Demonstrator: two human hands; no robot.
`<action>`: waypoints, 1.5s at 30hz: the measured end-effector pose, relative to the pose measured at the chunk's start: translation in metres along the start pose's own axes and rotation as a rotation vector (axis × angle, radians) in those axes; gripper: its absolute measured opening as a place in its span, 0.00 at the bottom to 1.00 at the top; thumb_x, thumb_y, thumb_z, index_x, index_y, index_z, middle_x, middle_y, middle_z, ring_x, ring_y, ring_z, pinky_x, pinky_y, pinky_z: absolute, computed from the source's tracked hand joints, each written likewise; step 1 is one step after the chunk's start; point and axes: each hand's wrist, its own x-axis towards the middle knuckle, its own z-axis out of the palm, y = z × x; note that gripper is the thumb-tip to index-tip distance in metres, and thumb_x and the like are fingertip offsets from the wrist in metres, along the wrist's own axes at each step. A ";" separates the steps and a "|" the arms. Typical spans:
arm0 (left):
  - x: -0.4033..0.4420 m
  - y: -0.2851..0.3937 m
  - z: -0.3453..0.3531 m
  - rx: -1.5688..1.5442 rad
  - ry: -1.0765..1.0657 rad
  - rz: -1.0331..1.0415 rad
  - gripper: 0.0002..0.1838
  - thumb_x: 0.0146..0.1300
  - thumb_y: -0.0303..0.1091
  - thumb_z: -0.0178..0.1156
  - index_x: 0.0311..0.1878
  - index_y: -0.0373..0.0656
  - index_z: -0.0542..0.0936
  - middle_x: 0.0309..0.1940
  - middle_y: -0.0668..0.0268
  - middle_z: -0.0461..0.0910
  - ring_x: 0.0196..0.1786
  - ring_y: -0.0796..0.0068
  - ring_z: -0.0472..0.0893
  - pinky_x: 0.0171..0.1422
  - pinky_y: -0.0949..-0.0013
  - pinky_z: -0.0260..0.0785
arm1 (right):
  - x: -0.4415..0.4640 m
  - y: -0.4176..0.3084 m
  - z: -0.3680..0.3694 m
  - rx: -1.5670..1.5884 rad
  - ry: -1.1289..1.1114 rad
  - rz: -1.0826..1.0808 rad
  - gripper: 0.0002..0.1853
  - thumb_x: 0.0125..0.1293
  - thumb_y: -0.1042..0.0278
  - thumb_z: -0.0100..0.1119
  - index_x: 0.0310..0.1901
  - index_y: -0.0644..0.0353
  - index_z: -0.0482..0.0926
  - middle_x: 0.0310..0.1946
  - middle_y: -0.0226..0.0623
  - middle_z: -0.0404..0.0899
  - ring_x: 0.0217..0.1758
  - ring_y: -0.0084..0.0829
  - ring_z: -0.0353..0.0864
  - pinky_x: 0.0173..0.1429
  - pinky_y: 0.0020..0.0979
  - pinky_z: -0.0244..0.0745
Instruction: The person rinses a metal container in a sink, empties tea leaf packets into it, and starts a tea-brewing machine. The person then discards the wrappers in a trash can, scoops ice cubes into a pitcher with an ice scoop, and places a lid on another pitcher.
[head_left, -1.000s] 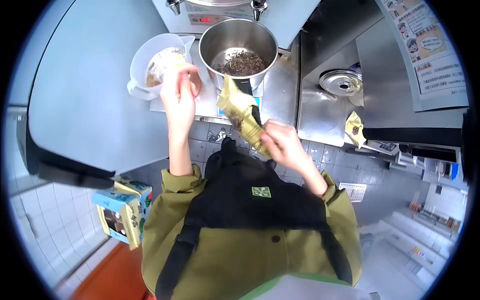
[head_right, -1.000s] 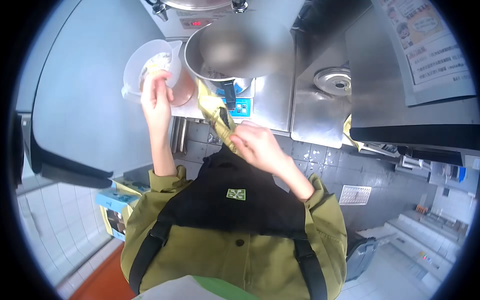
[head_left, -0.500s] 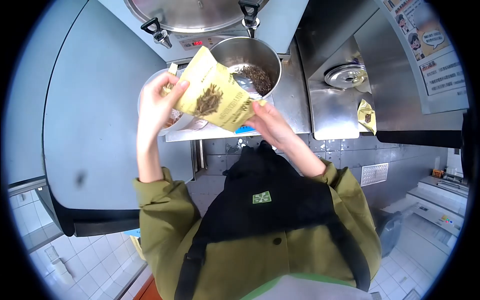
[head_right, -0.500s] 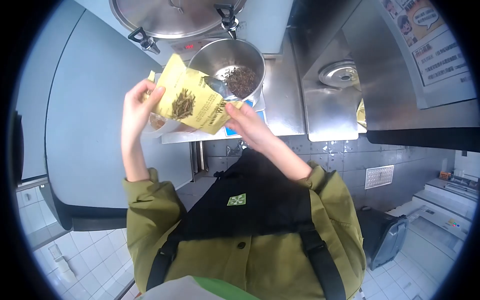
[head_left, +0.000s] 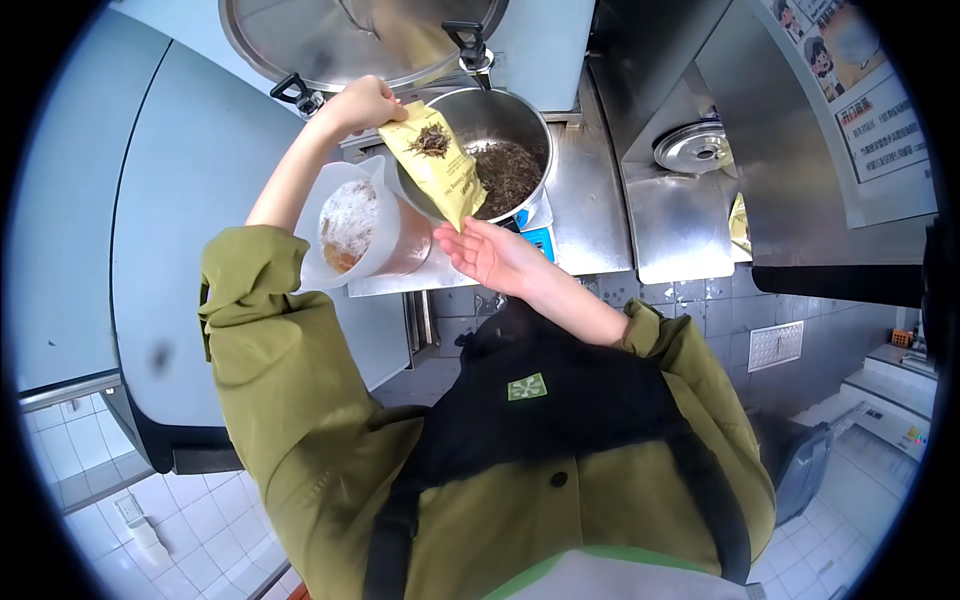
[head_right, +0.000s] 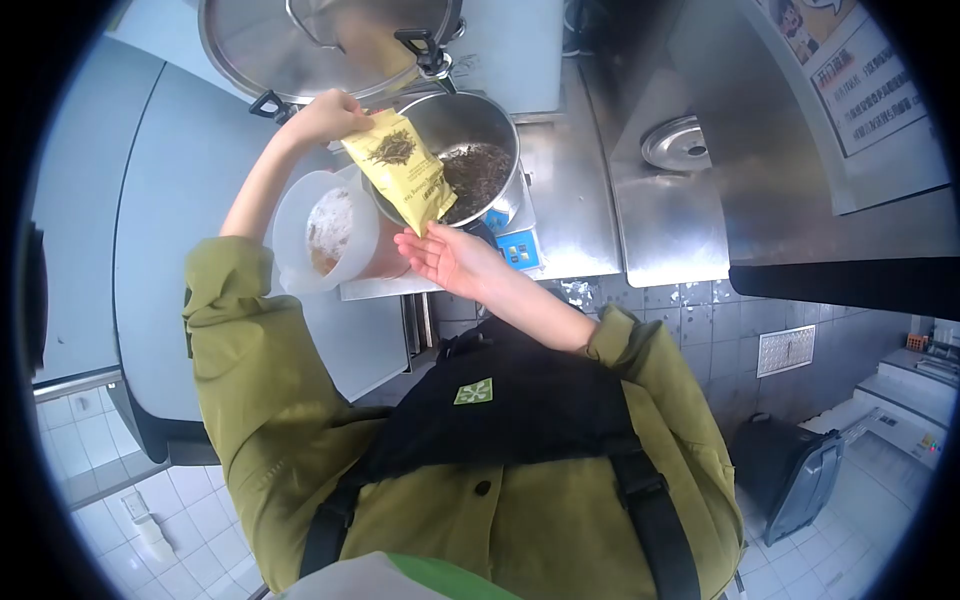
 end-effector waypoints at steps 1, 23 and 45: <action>0.003 0.000 -0.003 0.010 -0.058 -0.020 0.14 0.50 0.42 0.58 0.21 0.39 0.76 0.14 0.72 0.69 0.16 0.82 0.65 0.17 0.75 0.55 | 0.002 0.000 -0.005 0.028 -0.023 0.003 0.13 0.68 0.65 0.42 0.48 0.64 0.68 0.46 0.40 0.74 0.46 0.27 0.74 0.48 0.27 0.70; -0.043 -0.047 0.051 -1.821 -0.198 -0.337 0.09 0.61 0.36 0.50 0.25 0.45 0.67 0.13 0.80 0.56 0.10 0.90 0.51 0.10 0.83 0.39 | 0.034 -0.130 0.007 0.107 0.142 -0.104 0.11 0.67 0.68 0.38 0.34 0.65 0.70 0.23 0.29 0.73 0.21 0.19 0.71 0.23 0.20 0.68; -0.074 -0.011 0.106 -2.571 -0.365 -0.219 0.04 0.62 0.30 0.46 0.31 0.44 0.68 0.16 0.76 0.63 0.11 0.86 0.55 0.15 0.80 0.46 | 0.061 -0.180 0.018 -0.062 0.192 -0.035 0.13 0.67 0.72 0.34 0.31 0.65 0.70 0.20 0.28 0.73 0.17 0.16 0.70 0.20 0.19 0.68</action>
